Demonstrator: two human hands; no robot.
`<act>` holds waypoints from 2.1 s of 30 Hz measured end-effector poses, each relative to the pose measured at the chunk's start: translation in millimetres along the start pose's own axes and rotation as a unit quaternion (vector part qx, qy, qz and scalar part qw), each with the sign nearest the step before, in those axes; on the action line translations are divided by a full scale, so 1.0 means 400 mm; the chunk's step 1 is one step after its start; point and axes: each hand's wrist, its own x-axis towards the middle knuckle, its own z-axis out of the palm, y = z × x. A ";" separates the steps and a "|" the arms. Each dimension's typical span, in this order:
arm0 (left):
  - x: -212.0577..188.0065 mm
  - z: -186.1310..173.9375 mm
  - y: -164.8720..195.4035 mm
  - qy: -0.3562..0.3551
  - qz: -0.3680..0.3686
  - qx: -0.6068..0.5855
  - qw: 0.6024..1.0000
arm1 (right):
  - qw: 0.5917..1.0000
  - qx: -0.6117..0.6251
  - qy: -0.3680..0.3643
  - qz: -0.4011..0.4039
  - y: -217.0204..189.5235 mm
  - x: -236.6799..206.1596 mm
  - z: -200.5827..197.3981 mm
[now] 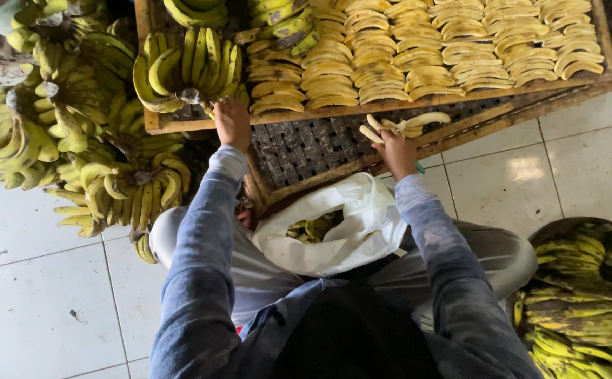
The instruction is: The person sits on the floor peeling bananas with a small knife, cutting the peel and pulling it off by hand. They place each peeled banana on a slatted wooden tray and drop the peels into a plastic bag at their lap, repeating for many bananas.
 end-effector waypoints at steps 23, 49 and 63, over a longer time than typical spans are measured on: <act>-0.112 -0.046 0.007 0.317 -0.486 -0.814 0.027 | 0.958 0.284 -0.031 0.008 -0.297 -0.075 -0.198; -0.410 -0.593 0.069 -0.221 -0.049 -0.971 0.076 | 0.904 0.281 0.172 -0.272 -0.468 -0.217 -0.417; -0.369 -0.601 0.070 0.189 0.096 -0.566 0.797 | 0.911 0.401 -0.057 -0.084 -0.432 -0.262 -0.461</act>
